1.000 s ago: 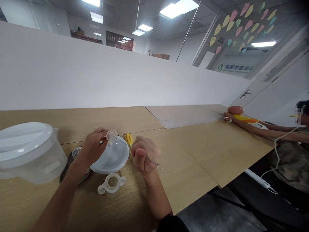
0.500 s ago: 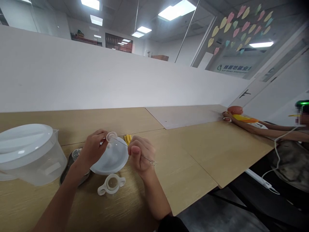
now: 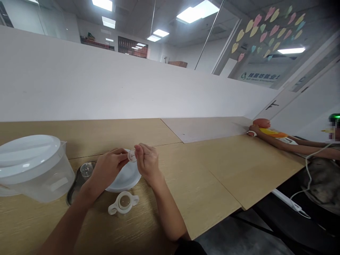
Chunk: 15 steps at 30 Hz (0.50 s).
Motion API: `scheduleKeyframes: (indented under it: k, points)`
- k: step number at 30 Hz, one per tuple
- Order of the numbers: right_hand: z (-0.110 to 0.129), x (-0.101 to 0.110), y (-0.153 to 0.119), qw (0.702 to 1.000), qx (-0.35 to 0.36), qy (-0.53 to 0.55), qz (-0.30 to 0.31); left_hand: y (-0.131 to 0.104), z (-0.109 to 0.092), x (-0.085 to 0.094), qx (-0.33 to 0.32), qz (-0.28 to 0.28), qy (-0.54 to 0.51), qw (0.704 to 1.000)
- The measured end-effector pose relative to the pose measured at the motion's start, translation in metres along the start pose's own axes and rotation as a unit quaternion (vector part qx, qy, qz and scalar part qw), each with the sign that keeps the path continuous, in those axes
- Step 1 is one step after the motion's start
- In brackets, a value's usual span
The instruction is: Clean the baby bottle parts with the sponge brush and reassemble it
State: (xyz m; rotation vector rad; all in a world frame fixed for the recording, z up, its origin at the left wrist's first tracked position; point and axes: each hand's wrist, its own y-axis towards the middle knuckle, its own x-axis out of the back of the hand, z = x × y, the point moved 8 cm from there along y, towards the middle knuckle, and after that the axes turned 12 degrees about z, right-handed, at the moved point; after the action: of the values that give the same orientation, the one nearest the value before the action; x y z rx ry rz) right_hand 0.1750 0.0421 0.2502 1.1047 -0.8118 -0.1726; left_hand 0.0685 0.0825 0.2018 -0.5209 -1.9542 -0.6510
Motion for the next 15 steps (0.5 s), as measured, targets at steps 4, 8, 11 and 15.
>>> scheduleKeyframes:
  k: [4,8,11,15]
  points:
    - [-0.009,-0.026,0.002,0.997,-0.037,-0.007,0.071,0.002,0.006,0.002,0.032,-0.012,0.042,0.999]
    - [-0.012,-0.029,0.003,0.987,-0.092,0.063,0.115,0.004,0.012,0.002,0.032,0.016,0.033,0.999]
    - [-0.006,-0.012,0.002,0.988,-0.085,0.104,0.071,0.003,0.013,0.005,0.031,0.018,0.004,0.999]
    - [0.0,-0.007,-0.002,0.997,-0.041,0.065,0.03,0.0,0.007,0.006,0.011,0.013,-0.016,1.0]
